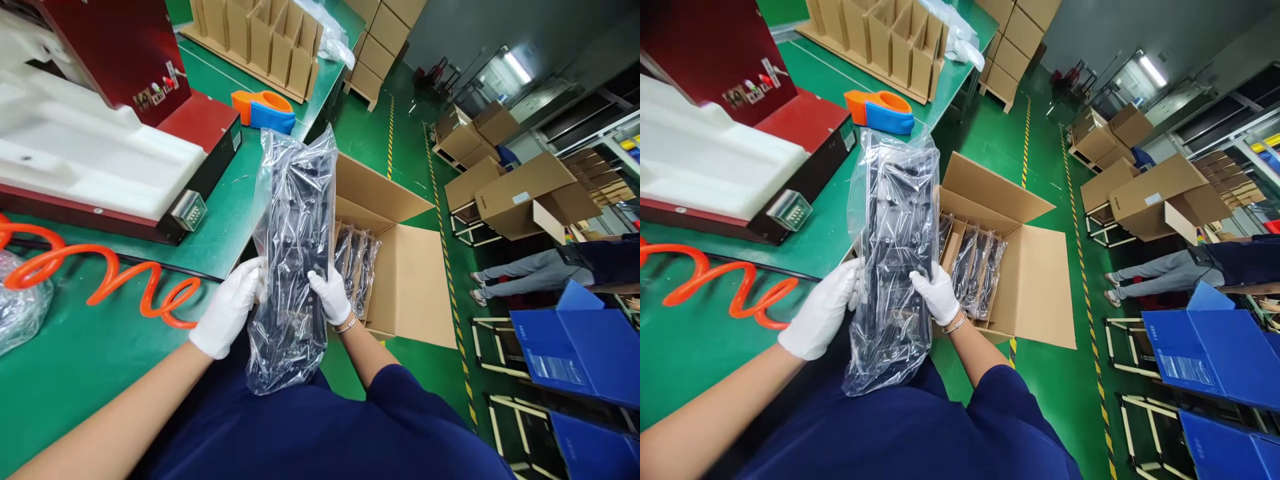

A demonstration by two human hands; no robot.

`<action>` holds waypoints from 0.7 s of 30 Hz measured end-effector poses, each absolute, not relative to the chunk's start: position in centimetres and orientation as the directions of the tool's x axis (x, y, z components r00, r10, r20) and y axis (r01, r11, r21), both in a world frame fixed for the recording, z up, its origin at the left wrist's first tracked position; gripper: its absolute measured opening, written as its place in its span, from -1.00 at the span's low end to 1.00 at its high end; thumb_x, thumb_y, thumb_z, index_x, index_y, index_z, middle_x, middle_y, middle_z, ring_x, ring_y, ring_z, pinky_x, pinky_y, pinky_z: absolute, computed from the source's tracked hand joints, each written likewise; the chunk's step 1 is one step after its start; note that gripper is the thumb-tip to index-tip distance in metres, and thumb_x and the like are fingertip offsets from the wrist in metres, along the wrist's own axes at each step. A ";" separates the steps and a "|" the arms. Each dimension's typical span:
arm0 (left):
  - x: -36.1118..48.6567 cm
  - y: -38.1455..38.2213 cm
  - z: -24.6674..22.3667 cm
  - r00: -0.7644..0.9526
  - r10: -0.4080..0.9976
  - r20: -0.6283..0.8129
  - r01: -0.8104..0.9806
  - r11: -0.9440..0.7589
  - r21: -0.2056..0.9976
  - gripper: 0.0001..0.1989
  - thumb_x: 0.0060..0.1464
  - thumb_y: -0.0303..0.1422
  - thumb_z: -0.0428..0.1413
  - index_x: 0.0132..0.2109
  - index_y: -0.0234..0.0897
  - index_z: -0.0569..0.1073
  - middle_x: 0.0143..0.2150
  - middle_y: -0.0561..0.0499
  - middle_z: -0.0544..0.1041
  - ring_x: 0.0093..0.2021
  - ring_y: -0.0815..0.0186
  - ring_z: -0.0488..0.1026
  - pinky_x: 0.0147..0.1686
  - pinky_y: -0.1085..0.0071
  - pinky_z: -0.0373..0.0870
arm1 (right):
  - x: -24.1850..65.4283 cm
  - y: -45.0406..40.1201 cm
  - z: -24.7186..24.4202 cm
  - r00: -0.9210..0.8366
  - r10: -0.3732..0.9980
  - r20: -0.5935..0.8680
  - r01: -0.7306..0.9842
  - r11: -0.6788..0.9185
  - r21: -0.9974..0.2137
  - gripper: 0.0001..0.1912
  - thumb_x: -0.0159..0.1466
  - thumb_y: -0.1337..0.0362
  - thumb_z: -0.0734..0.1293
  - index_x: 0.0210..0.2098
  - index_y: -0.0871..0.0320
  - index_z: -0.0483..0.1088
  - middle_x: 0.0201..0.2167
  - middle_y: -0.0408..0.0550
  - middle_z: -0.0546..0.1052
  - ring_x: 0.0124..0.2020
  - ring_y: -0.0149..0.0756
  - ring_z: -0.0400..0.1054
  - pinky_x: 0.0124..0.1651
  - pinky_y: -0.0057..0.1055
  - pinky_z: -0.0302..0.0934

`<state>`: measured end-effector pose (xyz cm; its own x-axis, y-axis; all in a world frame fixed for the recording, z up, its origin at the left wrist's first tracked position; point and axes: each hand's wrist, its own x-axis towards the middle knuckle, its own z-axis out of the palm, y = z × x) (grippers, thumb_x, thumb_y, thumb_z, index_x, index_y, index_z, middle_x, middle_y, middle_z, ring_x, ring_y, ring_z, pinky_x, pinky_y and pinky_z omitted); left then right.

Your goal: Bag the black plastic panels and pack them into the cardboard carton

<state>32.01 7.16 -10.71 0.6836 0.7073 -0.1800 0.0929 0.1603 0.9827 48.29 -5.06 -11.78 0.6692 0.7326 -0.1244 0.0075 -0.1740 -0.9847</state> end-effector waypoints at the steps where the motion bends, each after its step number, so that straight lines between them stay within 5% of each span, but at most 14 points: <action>1: 32.1 7.1 -10.6 0.688 0.703 -0.182 0.081 0.175 0.981 -0.40 0.21 0.08 0.03 0.14 -0.33 0.45 -0.43 0.03 0.40 -0.48 0.27 0.33 -0.44 0.28 0.36 | 48.4 -5.0 -11.6 0.668 0.734 -0.122 0.003 -0.167 -0.986 -0.47 0.11 -0.16 0.44 -0.14 0.13 0.52 -0.14 -0.02 0.62 -0.03 -0.14 0.48 0.14 -0.23 0.38; 8: 32.3 6.9 -10.2 0.708 0.664 -0.238 0.081 0.259 0.963 -0.34 0.21 0.12 0.04 0.18 -0.35 0.40 -0.19 -0.10 0.53 -0.49 0.36 0.34 -0.47 0.34 0.28 | 48.4 -4.8 -11.1 0.695 0.703 -0.152 -0.097 -0.118 -0.988 -0.32 0.13 -0.26 0.40 -0.03 0.16 0.48 -0.01 0.00 0.60 0.05 -0.16 0.46 0.21 -0.27 0.35; 21: 32.1 7.1 -11.2 0.720 0.658 -0.221 0.077 0.241 0.967 -0.40 0.25 0.12 0.02 0.18 -0.24 0.42 -0.13 -0.10 0.56 -0.45 0.33 0.36 -0.46 0.32 0.27 | 48.7 -5.0 -11.5 0.703 0.700 -0.124 -0.095 -0.081 -0.992 -0.30 0.15 -0.26 0.39 0.04 0.15 0.46 0.00 0.00 0.59 0.04 -0.18 0.46 0.22 -0.27 0.33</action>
<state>32.05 7.09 -11.21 0.7198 0.6580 -0.2210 0.0767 0.2411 0.9675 48.67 -4.98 -11.52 0.7030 0.7003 -0.1242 -0.0948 -0.0808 -0.9922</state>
